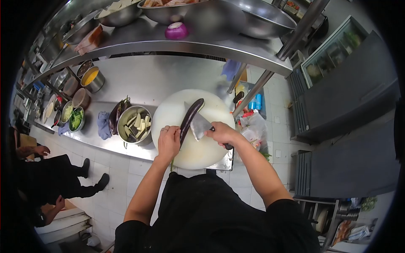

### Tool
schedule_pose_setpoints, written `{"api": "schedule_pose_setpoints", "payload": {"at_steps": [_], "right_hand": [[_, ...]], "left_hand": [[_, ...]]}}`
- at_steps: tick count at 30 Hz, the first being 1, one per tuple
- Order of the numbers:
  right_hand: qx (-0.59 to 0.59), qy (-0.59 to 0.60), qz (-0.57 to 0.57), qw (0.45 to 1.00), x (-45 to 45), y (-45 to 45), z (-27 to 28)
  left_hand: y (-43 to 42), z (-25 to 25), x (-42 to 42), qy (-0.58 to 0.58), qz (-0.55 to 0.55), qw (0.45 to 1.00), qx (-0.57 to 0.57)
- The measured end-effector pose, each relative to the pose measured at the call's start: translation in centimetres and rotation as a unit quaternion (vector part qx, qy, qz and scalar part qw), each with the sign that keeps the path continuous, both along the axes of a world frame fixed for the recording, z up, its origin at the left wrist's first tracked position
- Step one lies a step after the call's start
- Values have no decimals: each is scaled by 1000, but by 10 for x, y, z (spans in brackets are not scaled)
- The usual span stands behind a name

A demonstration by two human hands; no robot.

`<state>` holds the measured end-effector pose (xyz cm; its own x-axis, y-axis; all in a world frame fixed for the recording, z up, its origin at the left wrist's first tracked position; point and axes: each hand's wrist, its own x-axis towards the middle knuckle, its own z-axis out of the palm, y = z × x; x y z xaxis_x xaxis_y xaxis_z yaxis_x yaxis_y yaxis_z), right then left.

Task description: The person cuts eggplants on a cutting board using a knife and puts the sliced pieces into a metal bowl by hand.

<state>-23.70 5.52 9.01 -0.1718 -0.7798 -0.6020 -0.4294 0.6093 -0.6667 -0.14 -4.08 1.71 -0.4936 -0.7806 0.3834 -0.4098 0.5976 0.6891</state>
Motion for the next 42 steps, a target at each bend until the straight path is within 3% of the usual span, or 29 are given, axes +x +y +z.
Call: {"api": "schedule_pose_setpoints", "payload": {"at_steps": [5, 7, 19, 24, 27, 29, 30, 32, 38, 42], "right_hand": [[-3, -20, -7, 1000, 7, 9, 6], [8, -48, 31, 998, 12, 16, 6], [31, 4, 168, 985, 61, 77, 25], [94, 4, 205, 974, 33, 92, 63], [130, -71, 212, 966, -7, 116, 69], [101, -95, 96, 986, -20, 139, 61], [97, -91, 97, 986, -20, 147, 50], [52, -66, -43, 996, -20, 162, 19], [-45, -74, -166, 982, 7, 160, -30], [-95, -67, -210, 971, 1, 146, -23]], "left_hand": [[5, -4, 0, -30, 28, 999, -7], [2, -7, 0, -26, 30, 997, -65], [10, -10, 5, -48, 136, 984, -108], [6, -11, 8, -51, 109, 988, -100], [-5, -9, 4, -64, 64, 993, -74], [-12, 1, -5, -71, 48, 994, -62], [-12, 10, -15, -54, 25, 997, -55], [-11, 22, -38, -34, 1, 998, -52], [-29, 2, -84, -159, -2, 987, 8], [-28, 24, -74, -173, -64, 979, 92]]}}
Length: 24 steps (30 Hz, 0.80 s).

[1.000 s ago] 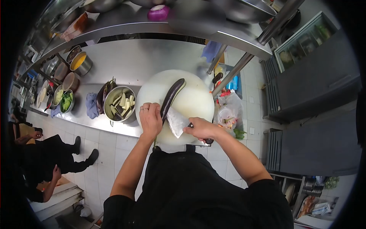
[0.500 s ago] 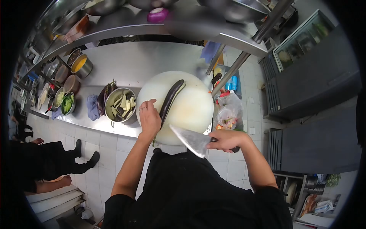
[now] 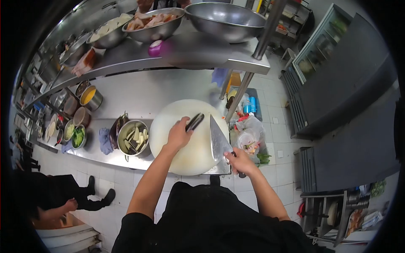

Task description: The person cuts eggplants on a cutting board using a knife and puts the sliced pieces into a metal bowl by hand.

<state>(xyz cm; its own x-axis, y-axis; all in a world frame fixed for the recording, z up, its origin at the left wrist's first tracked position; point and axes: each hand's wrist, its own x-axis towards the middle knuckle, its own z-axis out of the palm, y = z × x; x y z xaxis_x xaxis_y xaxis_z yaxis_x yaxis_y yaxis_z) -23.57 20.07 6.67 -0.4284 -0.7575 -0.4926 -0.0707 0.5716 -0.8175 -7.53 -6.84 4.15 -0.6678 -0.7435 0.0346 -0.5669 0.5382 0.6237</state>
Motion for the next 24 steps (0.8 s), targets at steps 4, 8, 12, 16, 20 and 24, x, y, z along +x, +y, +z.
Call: {"api": "schedule_pose_setpoints", "payload": {"at_steps": [4, 8, 12, 16, 20, 24], "right_hand": [[-6, 59, -16, 998, -26, -35, 4], [-23, 72, -18, 997, -48, -78, 4], [-3, 101, -9, 995, -50, -98, 15], [21, 124, 13, 992, -51, -100, 15], [12, 126, 11, 992, -49, -98, -12], [50, 106, 116, 986, -9, -83, -4]], "left_hand": [[10, 3, 9, 31, -58, 991, 116], [6, -4, 8, 44, -38, 994, 97], [7, -8, 8, 54, -43, 995, 70], [15, -15, 7, 79, -37, 996, 19], [16, -22, 6, 92, -45, 995, -3], [18, -17, 6, 107, -29, 994, 20]]}}
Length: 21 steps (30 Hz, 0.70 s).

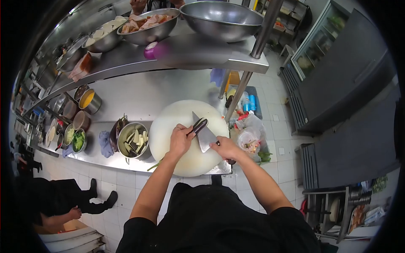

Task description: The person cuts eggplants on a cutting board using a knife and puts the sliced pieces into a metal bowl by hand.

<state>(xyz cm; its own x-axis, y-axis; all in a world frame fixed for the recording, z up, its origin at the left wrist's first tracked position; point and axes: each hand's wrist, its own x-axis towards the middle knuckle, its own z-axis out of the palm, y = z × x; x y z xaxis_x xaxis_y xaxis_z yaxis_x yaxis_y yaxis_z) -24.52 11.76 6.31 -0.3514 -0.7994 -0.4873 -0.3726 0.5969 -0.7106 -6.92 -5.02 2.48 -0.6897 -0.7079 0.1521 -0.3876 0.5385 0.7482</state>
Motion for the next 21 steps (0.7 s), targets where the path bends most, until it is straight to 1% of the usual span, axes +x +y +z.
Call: {"api": "schedule_pose_setpoints", "payload": {"at_steps": [1, 2, 4, 5, 9, 11, 12, 14, 16, 18, 19, 21], "right_hand": [[-2, -10, -4, 1000, 2, 1, -1], [-5, -21, -8, 1000, 3, 1, -1], [-10, -35, -26, 999, 1, 1, -5], [-13, -39, -27, 999, -3, 0, -6], [-19, -52, -35, 998, -16, -6, -1], [-20, -58, -35, 998, -21, -11, 1], [-21, -61, -36, 997, -21, -12, 4], [-13, -52, -38, 998, -17, -11, 8], [-5, -44, -39, 998, -12, -9, 9], [-2, -69, 0, 998, -3, -4, 9], [-1, -70, 0, 998, 5, 0, 9], [10, -121, -6, 993, 19, 6, 12]], "left_hand": [[2, 6, 2, 4, 16, 1000, 24], [3, 12, 6, 3, 15, 1000, 25], [-2, 25, 19, -8, -11, 1000, -1], [-4, 18, 28, -16, -9, 997, -76], [-7, 14, 42, -56, -31, 994, -83], [-7, 9, 34, 27, -26, 999, -17], [-8, 6, 33, 27, -25, 999, -15], [-10, 1, 29, 45, -31, 997, -47], [-8, 0, 29, 48, -25, 998, -44], [-8, -2, 30, 49, -20, 998, -41], [-8, -2, 29, 51, -13, 998, -36], [-8, 0, 28, 54, -5, 998, -31]]}}
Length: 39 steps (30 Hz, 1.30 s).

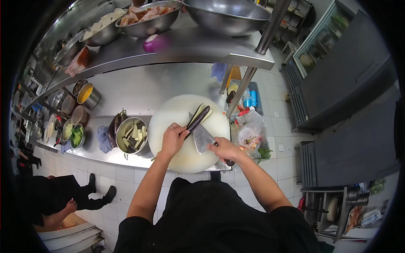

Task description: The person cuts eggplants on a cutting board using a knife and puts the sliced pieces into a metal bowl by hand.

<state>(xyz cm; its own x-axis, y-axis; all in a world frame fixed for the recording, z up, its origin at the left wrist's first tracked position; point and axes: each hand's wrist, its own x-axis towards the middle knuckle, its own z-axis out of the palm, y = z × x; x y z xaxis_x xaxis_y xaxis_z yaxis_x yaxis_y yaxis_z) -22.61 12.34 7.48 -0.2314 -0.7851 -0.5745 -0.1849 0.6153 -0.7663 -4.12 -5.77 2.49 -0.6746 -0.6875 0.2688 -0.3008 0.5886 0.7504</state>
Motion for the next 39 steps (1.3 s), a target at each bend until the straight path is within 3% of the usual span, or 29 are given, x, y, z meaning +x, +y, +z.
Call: {"api": "schedule_pose_setpoints", "payload": {"at_steps": [6, 8, 12, 24, 27, 33, 39], "right_hand": [[5, -9, -18, 1000, -8, -5, 1], [4, -16, -15, 1000, -7, -5, 5], [4, -25, -16, 1000, 5, -6, 2], [30, -17, 62, 997, 20, -6, 12], [50, -36, 75, 995, 24, -12, 13], [51, -7, 37, 998, 46, -7, 17], [64, 2, 146, 987, 81, 4, 26]], "left_hand": [[-7, 3, 23, -2, -20, 999, 47], [-8, 4, 39, -44, -35, 997, -52], [-8, -4, 38, -11, -27, 1000, 9], [-11, 2, 45, 5, -16, 998, -64], [-13, 1, 65, -60, -9, 993, -105], [-13, -13, 65, -75, 14, 987, -142], [-12, -13, 67, -86, 60, 978, -182]]}}
